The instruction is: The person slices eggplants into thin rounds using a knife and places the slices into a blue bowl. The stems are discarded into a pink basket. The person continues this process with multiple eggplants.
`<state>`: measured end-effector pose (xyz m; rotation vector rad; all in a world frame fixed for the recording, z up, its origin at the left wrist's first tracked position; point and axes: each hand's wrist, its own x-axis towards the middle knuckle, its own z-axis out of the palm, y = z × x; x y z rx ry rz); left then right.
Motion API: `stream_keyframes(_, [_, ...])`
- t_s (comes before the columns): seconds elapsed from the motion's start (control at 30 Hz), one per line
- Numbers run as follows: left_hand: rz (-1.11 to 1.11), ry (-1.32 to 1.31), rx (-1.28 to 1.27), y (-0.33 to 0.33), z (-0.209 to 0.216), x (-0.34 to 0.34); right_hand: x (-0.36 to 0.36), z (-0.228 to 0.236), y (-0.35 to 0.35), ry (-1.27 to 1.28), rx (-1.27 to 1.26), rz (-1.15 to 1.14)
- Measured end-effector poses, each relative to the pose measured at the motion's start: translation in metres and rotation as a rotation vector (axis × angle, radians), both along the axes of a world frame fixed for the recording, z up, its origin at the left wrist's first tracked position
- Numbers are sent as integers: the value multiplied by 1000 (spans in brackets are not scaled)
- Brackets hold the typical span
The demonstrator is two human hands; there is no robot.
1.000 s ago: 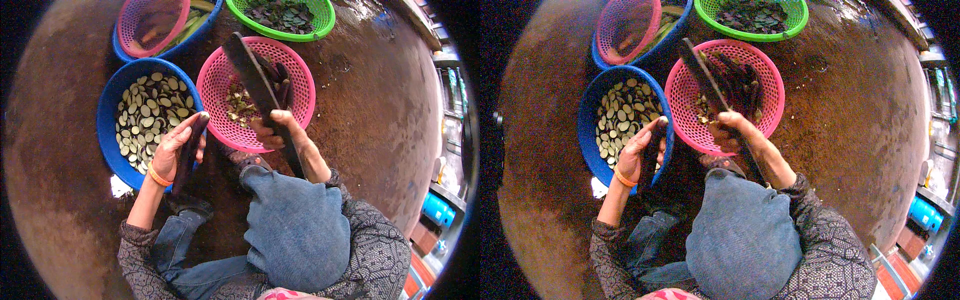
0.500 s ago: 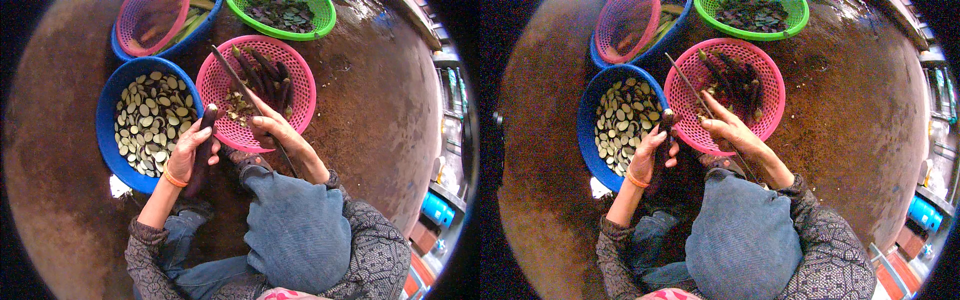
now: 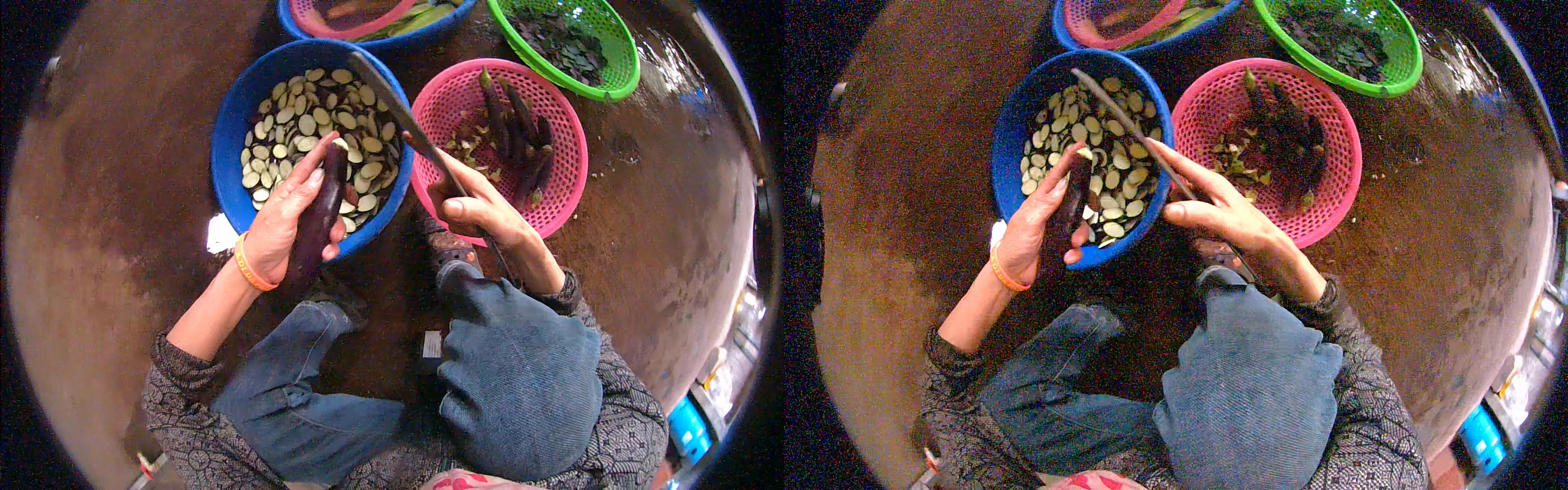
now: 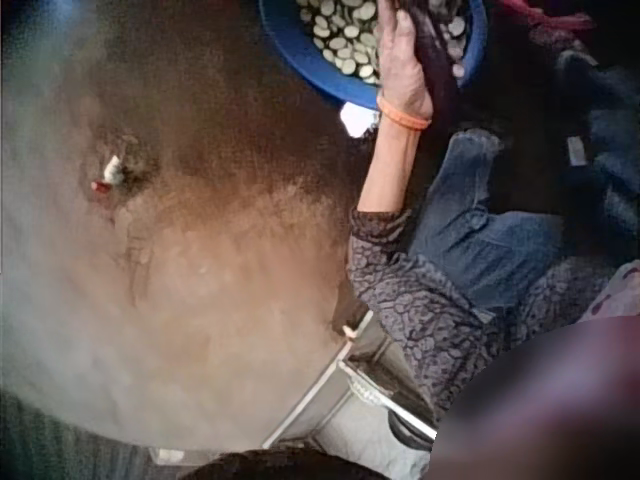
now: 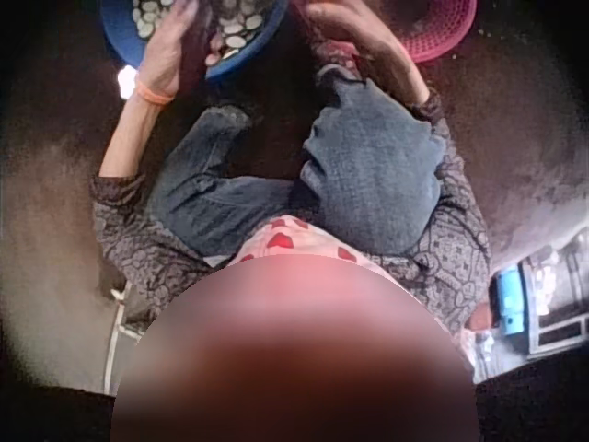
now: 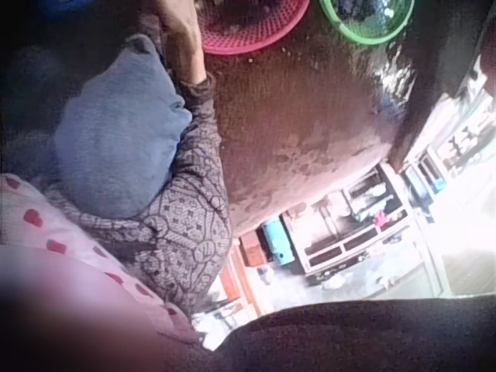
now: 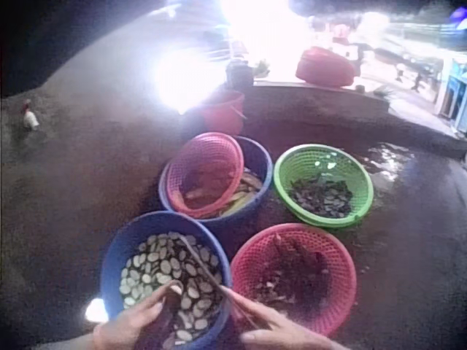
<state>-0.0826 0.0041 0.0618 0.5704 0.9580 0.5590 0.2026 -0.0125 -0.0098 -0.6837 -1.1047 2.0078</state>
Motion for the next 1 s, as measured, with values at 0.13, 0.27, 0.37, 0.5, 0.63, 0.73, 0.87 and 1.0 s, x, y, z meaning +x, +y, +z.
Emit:
stream_keyframes(0.13, [148, -20, -49, -21, 4, -17, -30, 4, 15, -17, 174, 137])
stream_keyframes(0.27, [275, 22, -45, -29, -8, -27, -64, 0, 19, -135, 331, 210])
stream_keyframes(0.37, [281, 57, 42, -31, -13, -33, -86, 0, 18, -192, 460, 200])
stream_keyframes(0.5, [319, 57, 70, -38, -12, -39, -99, 5, 14, -222, 459, 183])
stream_keyframes(0.63, [314, 37, 9, -48, -15, -41, -100, 7, 12, -266, 370, 215])
stream_keyframes(0.73, [369, 15, -9, -51, -18, -40, -105, 3, 14, -297, 394, 153])
stream_keyframes(0.87, [240, -24, -55, -52, -16, -40, -121, -8, 25, -325, 379, 72])
stream_keyframes(1.0, [153, -78, -53, -56, -17, -40, -117, -17, 36, -26, 6, 127])
